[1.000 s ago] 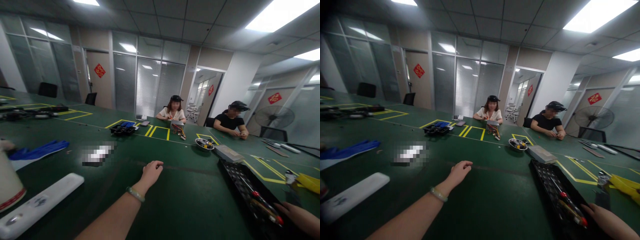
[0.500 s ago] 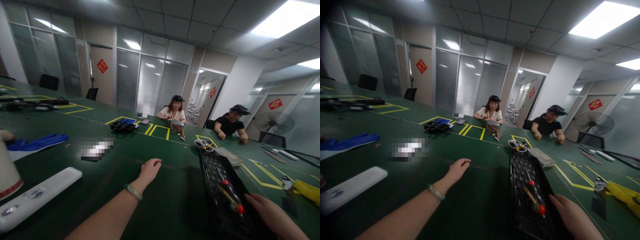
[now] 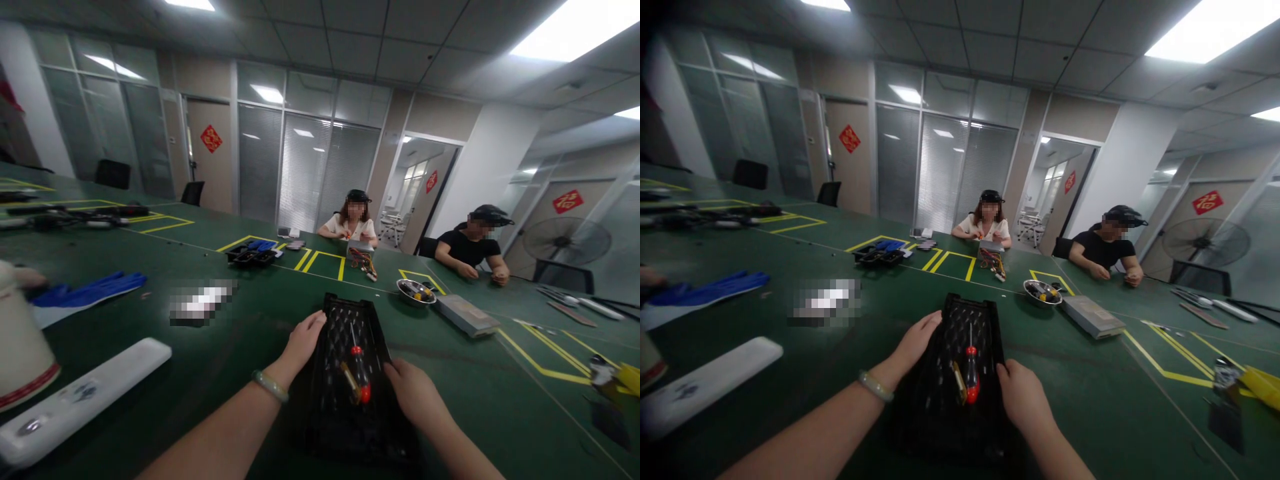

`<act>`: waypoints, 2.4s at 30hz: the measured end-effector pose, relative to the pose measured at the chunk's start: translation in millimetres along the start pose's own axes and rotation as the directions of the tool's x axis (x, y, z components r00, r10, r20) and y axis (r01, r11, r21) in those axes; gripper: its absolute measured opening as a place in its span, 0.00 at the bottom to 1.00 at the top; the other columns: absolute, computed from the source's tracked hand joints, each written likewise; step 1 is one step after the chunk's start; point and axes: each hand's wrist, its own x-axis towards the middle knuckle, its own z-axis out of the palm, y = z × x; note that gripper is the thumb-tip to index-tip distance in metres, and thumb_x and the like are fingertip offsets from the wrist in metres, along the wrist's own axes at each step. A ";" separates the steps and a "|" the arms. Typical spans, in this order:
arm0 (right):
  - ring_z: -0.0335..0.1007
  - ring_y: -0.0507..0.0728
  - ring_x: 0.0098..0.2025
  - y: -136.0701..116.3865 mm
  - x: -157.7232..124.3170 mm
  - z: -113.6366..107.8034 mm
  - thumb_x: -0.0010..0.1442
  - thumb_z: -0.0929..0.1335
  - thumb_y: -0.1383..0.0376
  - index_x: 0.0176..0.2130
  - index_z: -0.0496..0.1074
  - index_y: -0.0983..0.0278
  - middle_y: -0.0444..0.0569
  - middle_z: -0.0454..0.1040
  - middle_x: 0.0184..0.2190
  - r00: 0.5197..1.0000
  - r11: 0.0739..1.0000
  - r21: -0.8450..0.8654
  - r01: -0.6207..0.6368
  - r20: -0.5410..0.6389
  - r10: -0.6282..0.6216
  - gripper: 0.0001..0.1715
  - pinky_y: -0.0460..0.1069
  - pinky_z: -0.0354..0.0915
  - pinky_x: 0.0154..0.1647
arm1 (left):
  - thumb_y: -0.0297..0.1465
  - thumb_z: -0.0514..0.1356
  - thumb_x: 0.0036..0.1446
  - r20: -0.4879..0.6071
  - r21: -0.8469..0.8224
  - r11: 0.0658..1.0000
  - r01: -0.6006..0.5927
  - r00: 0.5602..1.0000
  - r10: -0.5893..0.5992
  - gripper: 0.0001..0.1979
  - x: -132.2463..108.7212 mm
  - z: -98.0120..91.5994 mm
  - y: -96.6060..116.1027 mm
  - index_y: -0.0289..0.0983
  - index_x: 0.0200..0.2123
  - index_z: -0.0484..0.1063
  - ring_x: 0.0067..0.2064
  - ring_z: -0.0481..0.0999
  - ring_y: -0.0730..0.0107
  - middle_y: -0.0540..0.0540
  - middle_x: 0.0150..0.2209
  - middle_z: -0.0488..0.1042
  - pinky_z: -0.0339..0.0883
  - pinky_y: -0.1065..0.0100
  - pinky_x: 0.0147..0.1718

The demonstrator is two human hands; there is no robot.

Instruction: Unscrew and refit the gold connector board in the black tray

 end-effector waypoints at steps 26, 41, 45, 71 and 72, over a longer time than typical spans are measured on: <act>0.70 0.59 0.42 8.3 -21.9 -6.5 0.68 0.66 0.62 0.42 0.77 0.57 0.47 0.75 0.39 0.834 0.850 0.032 0.525 -0.219 -0.507 0.09 0.54 0.63 0.46 | 0.37 0.54 0.64 -0.040 -0.065 0.996 -0.063 0.997 0.061 0.17 -9.1 1.7 7.8 0.37 0.51 0.74 0.54 0.75 0.64 0.46 0.52 0.77 0.65 0.66 0.56; 0.70 0.58 0.40 -1.9 -28.4 2.9 0.64 0.70 0.68 0.43 0.76 0.57 0.44 0.76 0.38 0.809 0.818 -0.036 0.574 -0.130 -0.573 0.07 0.55 0.63 0.44 | 0.35 0.55 0.63 -0.036 0.043 0.977 -0.207 0.977 0.209 0.12 -16.8 0.6 18.3 0.40 0.40 0.78 0.48 0.76 0.63 0.47 0.44 0.79 0.65 0.61 0.53; 0.70 0.58 0.42 3.1 -24.7 2.0 0.64 0.70 0.67 0.43 0.76 0.57 0.44 0.76 0.39 0.846 0.859 -0.034 0.511 -0.156 -0.510 0.07 0.56 0.64 0.45 | 0.39 0.53 0.66 0.160 0.220 0.894 -0.389 0.919 0.361 0.16 -26.5 -2.9 29.9 0.41 0.33 0.79 0.48 0.73 0.62 0.49 0.40 0.79 0.59 0.57 0.54; 0.70 0.59 0.42 6.1 -21.9 4.7 0.64 0.70 0.67 0.44 0.76 0.55 0.45 0.76 0.39 0.847 0.859 -0.025 0.511 -0.157 -0.508 0.08 0.57 0.63 0.45 | 0.41 0.64 0.59 0.734 0.239 0.700 -0.673 0.597 0.323 0.09 -38.1 -19.0 47.5 0.45 0.40 0.77 0.52 0.68 0.62 0.53 0.47 0.78 0.43 0.59 0.56; 0.70 0.59 0.42 5.9 -22.2 4.3 0.64 0.70 0.66 0.44 0.76 0.56 0.45 0.76 0.39 0.848 0.861 -0.019 0.509 -0.159 -0.505 0.08 0.57 0.63 0.45 | 0.41 0.64 0.59 0.734 0.225 0.717 -0.660 0.599 0.322 0.08 -37.4 -19.7 47.6 0.45 0.40 0.77 0.51 0.69 0.63 0.54 0.45 0.78 0.44 0.59 0.55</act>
